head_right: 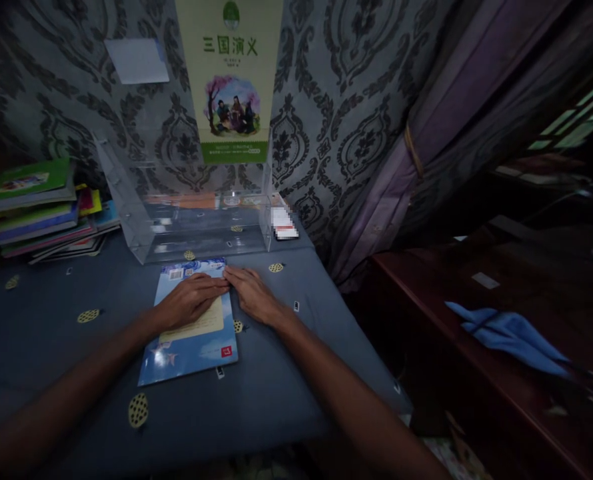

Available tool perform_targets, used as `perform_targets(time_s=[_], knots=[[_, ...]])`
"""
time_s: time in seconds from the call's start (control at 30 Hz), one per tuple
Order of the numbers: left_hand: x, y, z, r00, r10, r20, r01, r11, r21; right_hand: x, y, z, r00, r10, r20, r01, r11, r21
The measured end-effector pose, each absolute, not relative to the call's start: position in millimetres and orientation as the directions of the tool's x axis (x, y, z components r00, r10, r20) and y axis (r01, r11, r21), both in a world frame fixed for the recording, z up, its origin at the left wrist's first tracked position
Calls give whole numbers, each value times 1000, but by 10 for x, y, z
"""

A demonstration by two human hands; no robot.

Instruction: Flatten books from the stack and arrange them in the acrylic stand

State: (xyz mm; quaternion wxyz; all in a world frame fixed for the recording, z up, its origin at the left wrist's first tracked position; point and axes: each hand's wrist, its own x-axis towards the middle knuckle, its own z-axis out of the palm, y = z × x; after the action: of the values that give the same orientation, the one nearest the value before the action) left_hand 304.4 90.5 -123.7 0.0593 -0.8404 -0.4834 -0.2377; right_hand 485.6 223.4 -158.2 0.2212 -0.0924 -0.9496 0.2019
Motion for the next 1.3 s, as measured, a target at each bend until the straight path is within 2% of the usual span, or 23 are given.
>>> perform_targets(time_s=[0.33,0.7,0.97,1.3], knots=[[3073,886,-1197,469,774,426,835,-545,71,4880,2248,-1594,-877,231,420,39,908,-417],[3060,879,-1173,490,771,407,829,-556,54,4851,2247,-1609,-891,252,377,70,897,-436],[3053,871,-1209,477,770,423,828,-556,78,4875,2225,-1566,-899,232,371,60,905,-420],[3085,835,-1182,485,774,406,823,-562,88,4905,2142,-1510,-894,254,370,61,885,-461]])
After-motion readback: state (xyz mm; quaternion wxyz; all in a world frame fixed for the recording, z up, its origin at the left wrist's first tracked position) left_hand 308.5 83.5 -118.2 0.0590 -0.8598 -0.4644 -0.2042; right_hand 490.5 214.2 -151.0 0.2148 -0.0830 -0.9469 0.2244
